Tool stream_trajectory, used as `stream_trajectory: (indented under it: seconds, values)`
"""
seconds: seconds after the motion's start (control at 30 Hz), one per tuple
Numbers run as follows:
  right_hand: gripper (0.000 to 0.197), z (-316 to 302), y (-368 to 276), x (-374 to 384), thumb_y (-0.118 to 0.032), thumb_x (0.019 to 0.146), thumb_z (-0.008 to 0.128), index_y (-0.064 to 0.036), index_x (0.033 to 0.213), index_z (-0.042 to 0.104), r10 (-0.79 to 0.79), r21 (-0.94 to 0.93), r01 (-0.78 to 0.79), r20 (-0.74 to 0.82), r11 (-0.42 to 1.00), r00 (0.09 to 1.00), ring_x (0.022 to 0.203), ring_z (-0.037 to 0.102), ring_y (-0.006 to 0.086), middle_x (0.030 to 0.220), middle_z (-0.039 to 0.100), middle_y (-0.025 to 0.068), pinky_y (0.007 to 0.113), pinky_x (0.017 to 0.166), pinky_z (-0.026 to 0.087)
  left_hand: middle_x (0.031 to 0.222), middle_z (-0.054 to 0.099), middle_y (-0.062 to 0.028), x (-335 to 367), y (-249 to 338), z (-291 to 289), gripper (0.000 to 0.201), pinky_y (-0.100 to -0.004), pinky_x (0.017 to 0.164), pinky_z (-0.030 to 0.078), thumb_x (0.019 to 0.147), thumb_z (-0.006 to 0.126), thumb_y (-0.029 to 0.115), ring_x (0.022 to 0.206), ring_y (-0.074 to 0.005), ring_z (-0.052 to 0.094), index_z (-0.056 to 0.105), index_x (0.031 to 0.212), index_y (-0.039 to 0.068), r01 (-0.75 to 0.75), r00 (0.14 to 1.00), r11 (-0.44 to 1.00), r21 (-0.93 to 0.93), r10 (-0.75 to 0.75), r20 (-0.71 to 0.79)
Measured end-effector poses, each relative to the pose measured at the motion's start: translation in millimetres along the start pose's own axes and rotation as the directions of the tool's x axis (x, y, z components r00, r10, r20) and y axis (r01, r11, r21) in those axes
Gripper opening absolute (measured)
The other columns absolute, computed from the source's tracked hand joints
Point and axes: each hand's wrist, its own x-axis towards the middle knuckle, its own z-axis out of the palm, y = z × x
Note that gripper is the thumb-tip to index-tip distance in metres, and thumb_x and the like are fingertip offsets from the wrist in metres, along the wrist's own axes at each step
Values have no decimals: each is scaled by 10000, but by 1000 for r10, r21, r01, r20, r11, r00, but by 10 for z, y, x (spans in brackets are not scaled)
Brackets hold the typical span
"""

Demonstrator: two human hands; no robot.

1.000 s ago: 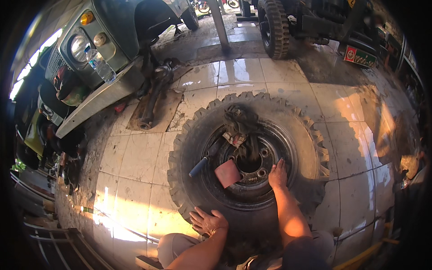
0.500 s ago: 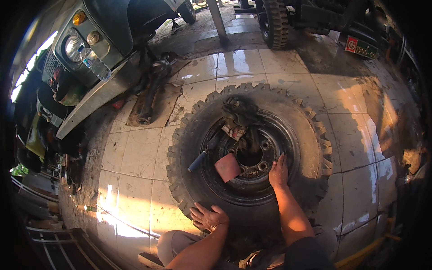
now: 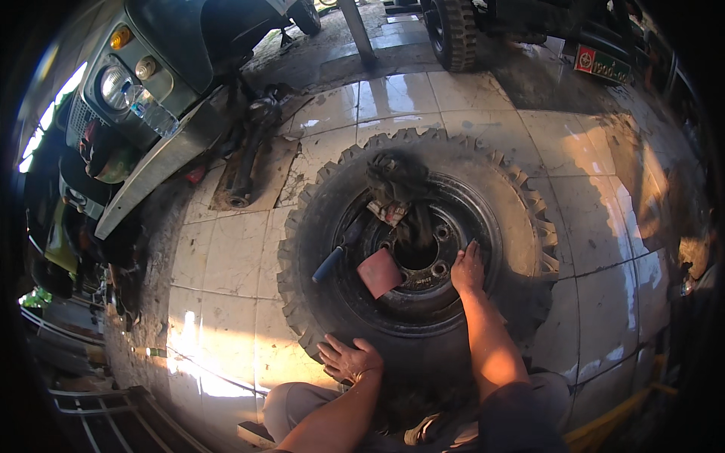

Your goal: The person scrubs the surface of a large vehicle tire with a sanding block and a cloth. They work on the tire's sidewall and rim area, using a repetitive scrubbing motion to remove dirt and grime.

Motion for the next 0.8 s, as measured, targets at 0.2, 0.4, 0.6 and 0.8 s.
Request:
stream_trajectory:
  seconds: [0.2,0.4,0.6,0.8]
  values:
    - [545,86,80,-134,-255,1017,389,78,1441,308,-57,23,60,-101,998,993,1334,401,445,1473,345,317,477,1083,383,1559,278,-212,2,14,26,781,-569,1148,175,794,604,303,1423,-386,279,337,1503,113,-32,999,999,-11,32,-37]
    - [547,92,141,-130,-280,1020,376,59,1446,317,-38,-17,36,-134,999,990,1337,406,424,1468,375,283,474,1088,379,1551,314,-190,-57,-21,183,769,-570,1128,207,808,590,309,1416,-356,312,326,1514,155,-35,997,999,-4,35,-76]
    - [552,132,45,-353,-254,1014,398,73,1448,302,21,8,-20,-118,1000,993,1350,385,428,1459,372,304,487,1095,367,1548,326,-181,-19,-92,267,745,-563,1114,221,832,550,339,1421,-325,326,320,1517,159,-36,996,997,64,41,-81]
    - [551,70,83,-203,-245,1011,413,69,1450,299,-26,-3,26,-124,1000,992,1356,374,435,1473,345,302,510,1087,368,1548,327,-179,-27,-38,191,733,-564,1110,221,836,547,339,1420,-325,328,332,1512,154,-44,997,998,44,47,-65]
